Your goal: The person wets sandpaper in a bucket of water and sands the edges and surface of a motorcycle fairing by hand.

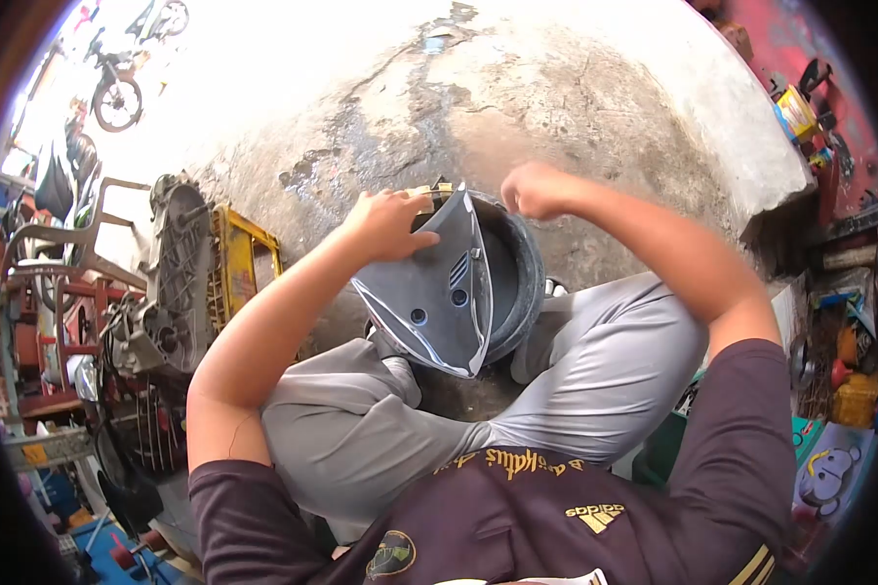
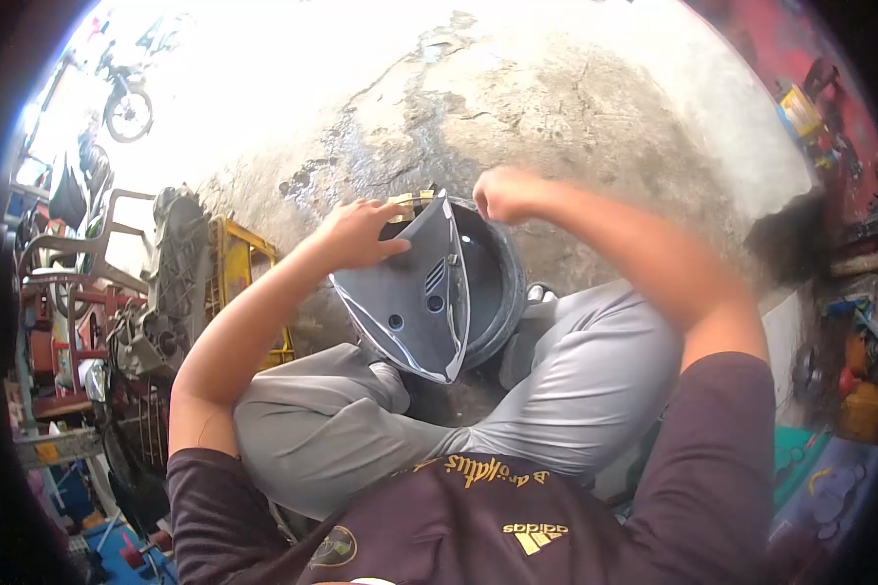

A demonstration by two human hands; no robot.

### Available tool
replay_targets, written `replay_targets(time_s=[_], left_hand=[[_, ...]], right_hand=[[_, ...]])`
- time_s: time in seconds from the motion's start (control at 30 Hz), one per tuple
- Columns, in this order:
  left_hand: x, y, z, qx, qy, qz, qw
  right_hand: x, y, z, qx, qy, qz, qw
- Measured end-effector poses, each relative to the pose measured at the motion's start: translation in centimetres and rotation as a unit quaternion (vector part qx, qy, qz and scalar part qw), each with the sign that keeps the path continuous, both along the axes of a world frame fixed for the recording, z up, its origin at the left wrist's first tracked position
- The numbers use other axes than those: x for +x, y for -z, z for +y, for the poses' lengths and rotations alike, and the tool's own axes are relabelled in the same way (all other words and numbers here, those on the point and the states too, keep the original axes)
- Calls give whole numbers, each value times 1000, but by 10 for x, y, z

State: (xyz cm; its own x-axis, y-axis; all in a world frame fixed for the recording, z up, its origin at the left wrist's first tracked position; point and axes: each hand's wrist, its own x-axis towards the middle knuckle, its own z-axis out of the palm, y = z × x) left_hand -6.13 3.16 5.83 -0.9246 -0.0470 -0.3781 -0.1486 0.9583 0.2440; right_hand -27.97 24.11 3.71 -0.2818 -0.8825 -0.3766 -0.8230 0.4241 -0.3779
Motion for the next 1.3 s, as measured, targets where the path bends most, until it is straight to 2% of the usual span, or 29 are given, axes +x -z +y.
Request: replay_targets(time_s=[0.07, 0.17, 0.2, 0.23, 0.27, 0.3, 0.33, 0.37, 0.4, 0.43, 0.47, 0.53, 0.57, 0.6, 0.67, 0.77, 0.8, 0.87, 0.9, 0.93, 1.0, 1.07, 1.13, 1.23, 1.3], left_hand=[[28, 29, 10, -11, 6, 59, 998], [49, 55, 16, 43, -4, 106, 993], [47, 71, 18, 49, -47, 163, 984], [42, 80, 20, 56, -90, 219, 970], [33, 81, 19, 57, -84, 221, 970], [25, 82, 18, 91, -107, 171, 975], [21, 84, 18, 125, -131, 117, 976], [20, 83, 18, 137, -119, 163, 970], [17, 82, 15, 142, -115, 162, 970], [13, 78, 11, 199, -138, 116, 963], [12, 78, 7, 254, -164, 68, 951], [14, 83, 2, 261, -145, 86, 951], [18, 83, 2, 246, -140, 105, 953], [20, 84, 0, 230, -134, 125, 956], [26, 91, -6, 238, -136, 146, 951], [35, 96, -8, 254, -130, 154, 946], [37, 95, -6, 267, -123, 138, 946], [39, 90, -4, 270, -119, 140, 945], [39, 89, -4, 269, -105, 144, 947], [39, 89, -2, 271, -90, 149, 947], [43, 92, -5, 271, -62, 142, 950], [50, 94, -1, 244, -37, 83, 965], [55, 97, 1, 244, -38, 91, 965], [56, 100, 4, 265, -12, 136, 955], [54, 96, 8, 261, 4, 146, 954]], right_hand=[[14, 34, -3, 56, -68, -75, 993], [35, 75, -5, 146, -77, 20, 986], [36, 94, -7, 178, -88, 47, 979], [34, 125, -9, 193, -43, 12, 980], [29, 152, -12, 206, 2, -22, 978], [28, 163, -8, 166, 39, -60, 984], [35, 169, -8, 169, 44, -61, 983], [43, 174, -11, 178, 36, -32, 983], [52, 180, -12, 187, 29, -3, 982], [59, 202, -9, 128, 28, 10, 991], [71, 206, -3, 59, 221, -41, 973], [83, 209, -3, 36, 373, -70, 924], [83, 256, -5, 11, 436, -61, 898], [81, 285, -1, 18, 469, -209, 858], [110, 235, -7, 12, 579, -283, 765], [119, 351, -5, -27, 595, -446, 669], [114, 348, -5, -28, 591, -448, 670], [103, 344, 3, -57, 577, -674, 458], [103, 292, -1, -75, 611, -659, 432], [100, 280, -1, -115, 600, -670, 422], [97, 220, 9, -179, 576, -636, 481], [82, 210, 18, -188, 536, -645, 511], [91, 155, 12, -195, 572, -524, 600], [95, 116, -6, -228, 545, -502, 632], [97, 98, -22, -219, 478, -471, 708]])
